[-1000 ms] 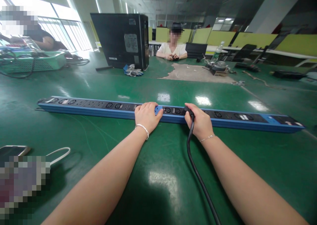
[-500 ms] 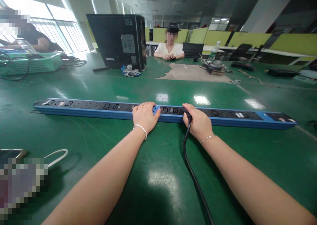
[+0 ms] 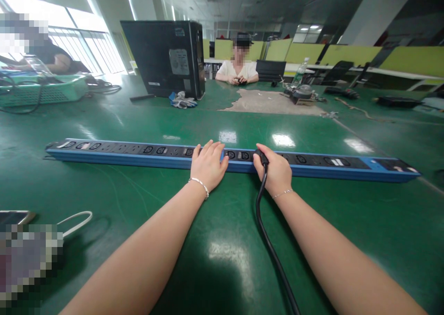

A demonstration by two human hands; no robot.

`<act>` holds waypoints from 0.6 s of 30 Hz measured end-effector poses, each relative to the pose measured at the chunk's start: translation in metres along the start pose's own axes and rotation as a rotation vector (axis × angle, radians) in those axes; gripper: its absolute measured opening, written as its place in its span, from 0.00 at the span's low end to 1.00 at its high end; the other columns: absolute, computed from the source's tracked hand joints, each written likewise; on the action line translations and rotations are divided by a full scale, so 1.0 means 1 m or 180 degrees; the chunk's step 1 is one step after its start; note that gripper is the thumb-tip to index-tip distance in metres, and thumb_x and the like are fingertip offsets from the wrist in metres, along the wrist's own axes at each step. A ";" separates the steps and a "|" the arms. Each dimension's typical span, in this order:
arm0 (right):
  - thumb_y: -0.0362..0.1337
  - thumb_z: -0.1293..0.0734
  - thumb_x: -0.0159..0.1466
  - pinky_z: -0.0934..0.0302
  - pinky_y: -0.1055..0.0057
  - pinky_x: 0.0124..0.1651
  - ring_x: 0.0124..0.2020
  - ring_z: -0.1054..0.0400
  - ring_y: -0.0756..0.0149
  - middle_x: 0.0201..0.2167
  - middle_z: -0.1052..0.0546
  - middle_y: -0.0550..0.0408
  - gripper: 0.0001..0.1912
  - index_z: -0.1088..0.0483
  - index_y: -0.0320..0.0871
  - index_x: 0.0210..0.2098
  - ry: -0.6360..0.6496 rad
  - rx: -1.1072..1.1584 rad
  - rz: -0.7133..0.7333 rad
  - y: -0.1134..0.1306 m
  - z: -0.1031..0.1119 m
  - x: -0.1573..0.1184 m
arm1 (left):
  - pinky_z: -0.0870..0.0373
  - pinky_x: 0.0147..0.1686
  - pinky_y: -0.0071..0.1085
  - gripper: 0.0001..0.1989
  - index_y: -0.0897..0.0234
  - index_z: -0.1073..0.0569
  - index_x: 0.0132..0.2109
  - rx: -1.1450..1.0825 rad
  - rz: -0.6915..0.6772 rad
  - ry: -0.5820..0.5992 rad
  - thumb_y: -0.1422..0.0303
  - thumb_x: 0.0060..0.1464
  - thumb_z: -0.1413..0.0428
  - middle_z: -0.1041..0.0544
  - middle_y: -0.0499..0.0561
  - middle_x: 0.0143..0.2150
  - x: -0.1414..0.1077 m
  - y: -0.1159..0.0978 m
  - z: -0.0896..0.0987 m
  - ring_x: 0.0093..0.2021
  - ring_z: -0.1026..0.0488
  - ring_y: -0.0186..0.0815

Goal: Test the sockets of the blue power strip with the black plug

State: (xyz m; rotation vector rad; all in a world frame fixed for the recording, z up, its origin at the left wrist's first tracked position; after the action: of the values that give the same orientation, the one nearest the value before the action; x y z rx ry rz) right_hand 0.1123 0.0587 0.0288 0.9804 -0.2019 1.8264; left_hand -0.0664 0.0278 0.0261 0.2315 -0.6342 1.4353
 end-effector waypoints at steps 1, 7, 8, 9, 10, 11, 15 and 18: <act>0.40 0.41 0.62 0.36 0.63 0.47 0.40 0.27 0.59 0.42 0.22 0.50 0.18 0.30 0.43 0.48 0.0000 -0.0016 0.0011 0.000 0.000 0.000 | 0.55 0.62 0.43 0.19 0.58 0.36 0.57 -0.0016 -0.0117 0.0062 0.61 0.61 0.57 0.32 0.50 0.59 -0.001 -0.004 -0.001 0.63 0.44 0.38; 0.40 0.41 0.63 0.37 0.64 0.47 0.40 0.27 0.60 0.42 0.22 0.50 0.17 0.30 0.43 0.47 0.0184 -0.0106 0.0245 0.002 0.002 0.003 | 0.52 0.61 0.43 0.20 0.55 0.35 0.57 0.0041 -0.0469 0.0341 0.58 0.60 0.56 0.34 0.49 0.61 -0.004 -0.013 -0.005 0.62 0.42 0.39; 0.40 0.41 0.63 0.37 0.64 0.47 0.40 0.27 0.60 0.41 0.22 0.50 0.16 0.29 0.43 0.47 0.0197 -0.0120 0.0230 0.001 0.003 0.004 | 0.52 0.61 0.43 0.20 0.55 0.35 0.57 0.0052 -0.0477 0.0352 0.58 0.60 0.56 0.34 0.49 0.61 -0.004 -0.013 -0.006 0.61 0.41 0.40; 0.40 0.41 0.63 0.37 0.64 0.46 0.39 0.27 0.60 0.41 0.22 0.50 0.16 0.29 0.43 0.46 0.0206 -0.0129 0.0200 0.001 0.003 0.005 | 0.51 0.61 0.43 0.20 0.55 0.35 0.57 0.0062 -0.0481 0.0355 0.58 0.60 0.56 0.34 0.49 0.61 -0.004 -0.012 -0.006 0.61 0.40 0.40; 0.40 0.41 0.63 0.37 0.64 0.46 0.39 0.27 0.60 0.40 0.21 0.50 0.16 0.29 0.43 0.46 0.0220 -0.0129 0.0175 0.001 0.003 0.005 | 0.51 0.61 0.43 0.20 0.55 0.35 0.57 0.0071 -0.0480 0.0352 0.58 0.60 0.56 0.34 0.49 0.61 -0.004 -0.012 -0.006 0.61 0.40 0.40; 0.39 0.41 0.63 0.36 0.64 0.46 0.39 0.27 0.60 0.40 0.22 0.50 0.16 0.29 0.43 0.46 0.0239 -0.0120 0.0167 0.001 0.004 0.005 | 0.51 0.61 0.42 0.20 0.55 0.35 0.57 0.0077 -0.0478 0.0348 0.58 0.60 0.56 0.34 0.49 0.61 -0.004 -0.012 -0.006 0.61 0.40 0.39; 0.38 0.42 0.63 0.37 0.64 0.47 0.40 0.27 0.60 0.43 0.22 0.50 0.16 0.31 0.43 0.47 0.0267 -0.0042 0.0209 0.003 0.002 0.002 | 0.50 0.60 0.42 0.20 0.55 0.35 0.57 0.0066 -0.0478 0.0325 0.59 0.60 0.56 0.34 0.48 0.60 -0.003 -0.012 -0.006 0.61 0.40 0.39; 0.39 0.42 0.63 0.39 0.62 0.50 0.43 0.28 0.60 0.45 0.23 0.50 0.16 0.31 0.44 0.47 0.0163 -0.0013 0.0143 0.002 0.000 0.000 | 0.49 0.60 0.41 0.20 0.54 0.35 0.57 0.0076 -0.0464 0.0327 0.58 0.60 0.56 0.33 0.48 0.60 -0.003 -0.011 -0.006 0.61 0.40 0.39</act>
State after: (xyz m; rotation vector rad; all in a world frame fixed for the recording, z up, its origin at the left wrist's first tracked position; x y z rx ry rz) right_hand 0.1108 0.0573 0.0292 0.9318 -0.1977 1.8891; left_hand -0.0539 0.0262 0.0224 0.2169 -0.5062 1.3063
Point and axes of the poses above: each hand's wrist, its own x-axis towards the middle knuckle, its own z-axis out of the back of the hand, y = z × x, the point moved 5 cm from there along x, towards the middle knuckle
